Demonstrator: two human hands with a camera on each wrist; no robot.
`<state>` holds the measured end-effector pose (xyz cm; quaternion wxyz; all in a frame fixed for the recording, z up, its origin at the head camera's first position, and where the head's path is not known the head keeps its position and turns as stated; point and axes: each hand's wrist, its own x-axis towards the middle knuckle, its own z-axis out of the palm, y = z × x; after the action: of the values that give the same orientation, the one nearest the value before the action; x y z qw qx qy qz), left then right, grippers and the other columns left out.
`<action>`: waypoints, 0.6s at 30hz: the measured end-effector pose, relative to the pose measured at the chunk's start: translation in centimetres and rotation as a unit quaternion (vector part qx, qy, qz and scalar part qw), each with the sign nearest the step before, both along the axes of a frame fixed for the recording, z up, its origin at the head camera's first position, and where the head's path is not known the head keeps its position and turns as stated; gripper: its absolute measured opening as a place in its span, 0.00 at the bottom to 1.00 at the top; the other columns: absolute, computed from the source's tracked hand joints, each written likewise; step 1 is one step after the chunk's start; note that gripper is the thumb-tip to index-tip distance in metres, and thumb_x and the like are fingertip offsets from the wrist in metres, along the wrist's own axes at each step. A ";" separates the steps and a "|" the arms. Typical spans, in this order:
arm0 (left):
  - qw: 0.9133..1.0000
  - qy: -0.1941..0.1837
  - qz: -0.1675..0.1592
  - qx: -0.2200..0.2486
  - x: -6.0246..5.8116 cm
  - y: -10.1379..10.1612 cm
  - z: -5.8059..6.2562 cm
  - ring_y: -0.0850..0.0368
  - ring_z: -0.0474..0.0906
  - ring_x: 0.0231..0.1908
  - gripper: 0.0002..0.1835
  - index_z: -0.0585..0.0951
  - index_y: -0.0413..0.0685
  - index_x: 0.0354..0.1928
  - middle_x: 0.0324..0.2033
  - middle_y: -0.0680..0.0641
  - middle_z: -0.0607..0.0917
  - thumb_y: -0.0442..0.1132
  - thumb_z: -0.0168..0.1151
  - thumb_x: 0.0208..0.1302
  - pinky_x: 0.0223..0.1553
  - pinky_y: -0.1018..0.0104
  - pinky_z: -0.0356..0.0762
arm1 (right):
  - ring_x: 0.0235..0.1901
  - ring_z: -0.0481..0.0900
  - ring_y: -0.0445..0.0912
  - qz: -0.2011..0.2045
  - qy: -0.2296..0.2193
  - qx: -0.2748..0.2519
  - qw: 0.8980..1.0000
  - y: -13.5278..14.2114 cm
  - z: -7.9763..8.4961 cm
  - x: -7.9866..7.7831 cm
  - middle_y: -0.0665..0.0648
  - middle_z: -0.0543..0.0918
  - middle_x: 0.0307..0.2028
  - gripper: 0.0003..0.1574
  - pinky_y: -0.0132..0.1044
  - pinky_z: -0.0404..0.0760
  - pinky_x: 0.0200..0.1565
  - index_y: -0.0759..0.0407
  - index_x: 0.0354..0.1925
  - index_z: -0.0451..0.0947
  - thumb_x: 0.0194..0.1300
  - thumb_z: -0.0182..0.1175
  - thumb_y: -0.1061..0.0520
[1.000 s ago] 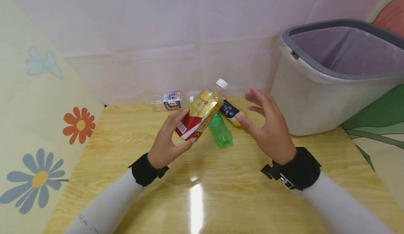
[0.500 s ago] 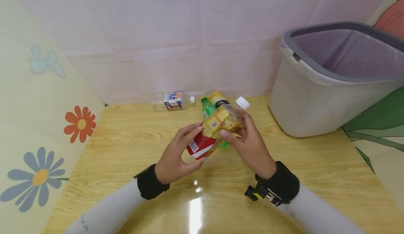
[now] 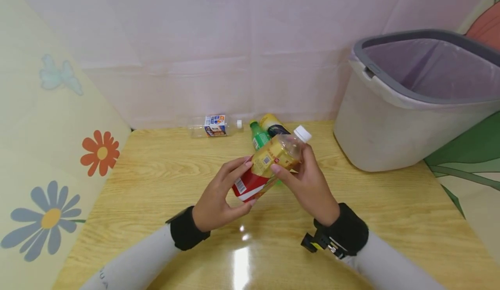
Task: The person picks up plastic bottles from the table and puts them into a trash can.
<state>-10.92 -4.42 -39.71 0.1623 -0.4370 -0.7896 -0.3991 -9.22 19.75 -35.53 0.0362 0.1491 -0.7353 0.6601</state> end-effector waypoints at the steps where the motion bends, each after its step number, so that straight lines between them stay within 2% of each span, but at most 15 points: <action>1: 1.000 -0.002 0.000 -0.001 0.0 0.0 0.0 0.48 0.73 0.64 0.47 0.61 0.50 0.75 0.70 0.40 0.66 0.41 0.76 0.56 0.58 0.66 0.81 | 0.55 0.80 0.41 0.000 0.001 -0.001 1.000 0.0 0.0 0.0 0.57 0.69 0.63 0.39 0.30 0.86 0.50 0.51 0.75 0.52 0.74 0.54 0.67; 10: 1.000 -0.009 0.000 -0.010 -0.1 0.1 0.4 0.48 0.73 0.65 0.47 0.60 0.52 0.75 0.71 0.41 0.64 0.41 0.75 0.58 0.59 0.65 0.81 | 0.56 0.80 0.41 0.011 0.027 -0.008 1.000 0.3 0.2 -0.2 0.56 0.69 0.63 0.39 0.30 0.85 0.51 0.53 0.75 0.52 0.73 0.54 0.69; 15: 1.000 0.000 -0.003 -0.007 -0.5 0.2 0.6 0.48 0.73 0.64 0.47 0.59 0.51 0.75 0.71 0.40 0.64 0.42 0.76 0.57 0.58 0.65 0.81 | 0.57 0.79 0.41 0.002 0.041 -0.008 0.999 0.4 0.9 -0.2 0.56 0.69 0.63 0.40 0.29 0.84 0.52 0.55 0.74 0.53 0.71 0.55 0.71; 18: 1.000 0.011 0.008 -0.006 -0.8 0.1 0.7 0.48 0.72 0.65 0.49 0.60 0.49 0.75 0.70 0.40 0.66 0.43 0.78 0.55 0.60 0.64 0.81 | 0.58 0.78 0.41 -0.008 0.049 -0.022 0.999 0.8 1.7 -0.1 0.56 0.70 0.63 0.40 0.27 0.83 0.53 0.56 0.74 0.53 0.70 0.55 0.72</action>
<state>-11.74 -4.30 -38.96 0.1715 -0.4365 -0.7934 -0.3880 -9.34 20.52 -33.84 0.0807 0.1751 -0.7188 0.6680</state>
